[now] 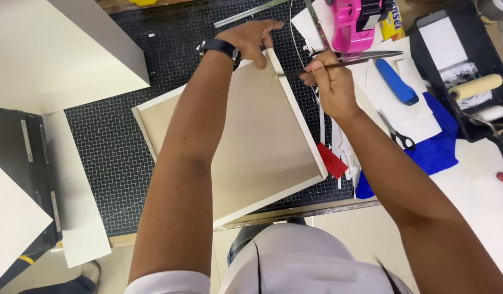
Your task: Smoothing a base material onto a frame using a scraper, marking with a pencil, and trimming with scissors.
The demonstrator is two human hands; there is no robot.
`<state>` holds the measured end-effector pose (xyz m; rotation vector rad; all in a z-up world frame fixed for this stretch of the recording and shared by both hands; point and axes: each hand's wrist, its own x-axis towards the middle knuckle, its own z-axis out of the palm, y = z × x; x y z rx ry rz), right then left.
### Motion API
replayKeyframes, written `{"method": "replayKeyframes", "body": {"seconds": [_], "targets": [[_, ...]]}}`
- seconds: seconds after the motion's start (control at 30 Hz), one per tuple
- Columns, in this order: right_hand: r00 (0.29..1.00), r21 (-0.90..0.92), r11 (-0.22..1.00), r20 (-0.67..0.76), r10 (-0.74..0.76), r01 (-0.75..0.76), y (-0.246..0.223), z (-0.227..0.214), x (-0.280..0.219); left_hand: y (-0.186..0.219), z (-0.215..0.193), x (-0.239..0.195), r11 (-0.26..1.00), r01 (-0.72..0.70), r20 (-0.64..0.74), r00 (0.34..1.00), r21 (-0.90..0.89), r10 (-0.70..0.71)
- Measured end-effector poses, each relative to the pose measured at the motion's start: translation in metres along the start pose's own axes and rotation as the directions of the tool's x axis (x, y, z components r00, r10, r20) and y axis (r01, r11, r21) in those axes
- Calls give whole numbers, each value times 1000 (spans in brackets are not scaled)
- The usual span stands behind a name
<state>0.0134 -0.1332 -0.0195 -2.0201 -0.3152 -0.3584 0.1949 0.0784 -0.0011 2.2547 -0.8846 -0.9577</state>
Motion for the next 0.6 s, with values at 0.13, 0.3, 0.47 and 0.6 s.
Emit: {"method": "replayKeyframes", "body": {"seconds": [0.13,0.3,0.47,0.6], "targets": [[975,165,961,43,218,-222,-5,-17,-19,-8,6,5,999,-27,-27,999,30,27],[990,123,982,-7,144,-142,-13,-14,-19,1,6,14,991,-18,-5,1000,135,19],[928,156,915,78,364,-372,-29,-45,-40,17,13,12,937,1,-24,1000,348,8],[947,121,940,96,308,-318,-18,-40,-26,22,30,31,738,-13,38,999,675,-18]]}}
